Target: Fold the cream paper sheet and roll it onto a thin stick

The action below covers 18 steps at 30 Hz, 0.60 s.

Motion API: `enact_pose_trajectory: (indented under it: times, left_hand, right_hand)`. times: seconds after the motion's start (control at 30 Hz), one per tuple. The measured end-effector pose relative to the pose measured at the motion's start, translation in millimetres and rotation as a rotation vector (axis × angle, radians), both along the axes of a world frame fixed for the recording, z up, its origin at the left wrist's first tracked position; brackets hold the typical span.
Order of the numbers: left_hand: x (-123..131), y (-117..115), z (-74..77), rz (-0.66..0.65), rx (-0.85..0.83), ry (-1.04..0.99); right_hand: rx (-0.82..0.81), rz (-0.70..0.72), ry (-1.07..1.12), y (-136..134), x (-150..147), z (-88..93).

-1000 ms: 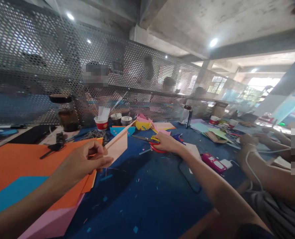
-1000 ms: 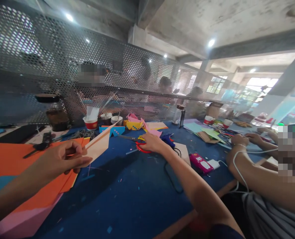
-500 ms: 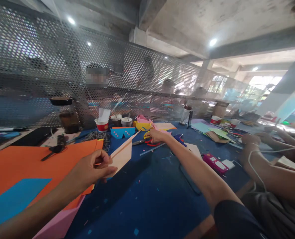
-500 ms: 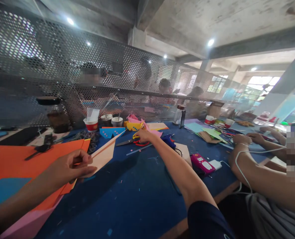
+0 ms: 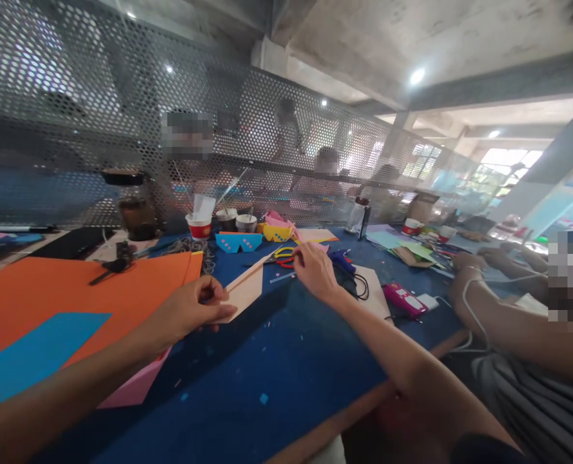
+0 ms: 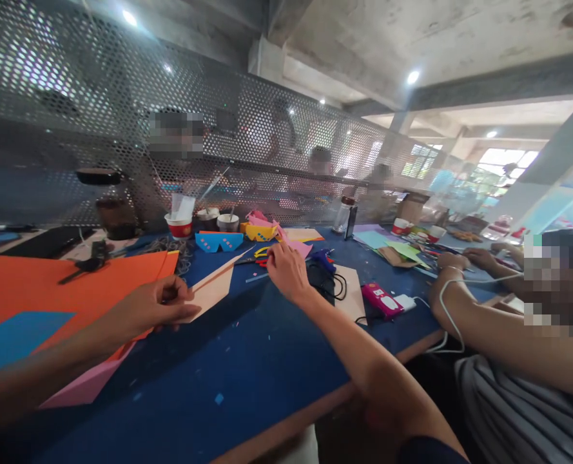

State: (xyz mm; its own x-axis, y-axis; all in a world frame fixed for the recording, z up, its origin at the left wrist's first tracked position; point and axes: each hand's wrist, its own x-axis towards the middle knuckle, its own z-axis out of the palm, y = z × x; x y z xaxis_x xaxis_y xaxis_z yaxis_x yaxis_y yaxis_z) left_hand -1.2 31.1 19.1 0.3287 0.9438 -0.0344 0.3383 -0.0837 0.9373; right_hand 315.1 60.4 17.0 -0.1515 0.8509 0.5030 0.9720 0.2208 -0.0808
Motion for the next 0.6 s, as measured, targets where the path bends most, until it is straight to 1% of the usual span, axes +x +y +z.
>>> enact_pose_trajectory:
  times: [0.03,0.1,0.2,0.3,0.37,0.47,0.6]
  left_hand:
    - [0.9,-1.5,0.2,-0.009,-0.006,0.000]
    - [2.5,-2.9,-1.6,-0.031,-0.013,-0.007]
    - [3.9,-0.6,-8.3,-0.058,-0.012,-0.012]
    - [3.8,5.1,-15.1,-0.051,-0.011,0.027]
    - [3.0,8.0,-17.0,-0.054,-0.014,0.042]
    - [1.5,8.6,-15.0,-0.063,-0.026,0.049]
    - [0.4,5.1,-9.6,-0.072,-0.039,0.043]
  right_hand:
    - [0.099,0.024,0.010,-10.3,-2.4,-6.6]
    - [0.217,0.116,-0.017,-23.3,-5.4,-19.2]
    - [0.274,0.207,-0.083,-27.3,-5.2,-29.4]
    - [0.306,0.207,-0.092,-23.3,-1.4,-28.2]
    - [0.308,0.199,-0.078,-21.9,1.5,-25.0]
    - [0.295,0.203,-0.054,-24.3,3.4,-22.3]
    - [0.315,0.255,-0.017,-31.0,-1.2,-23.5]
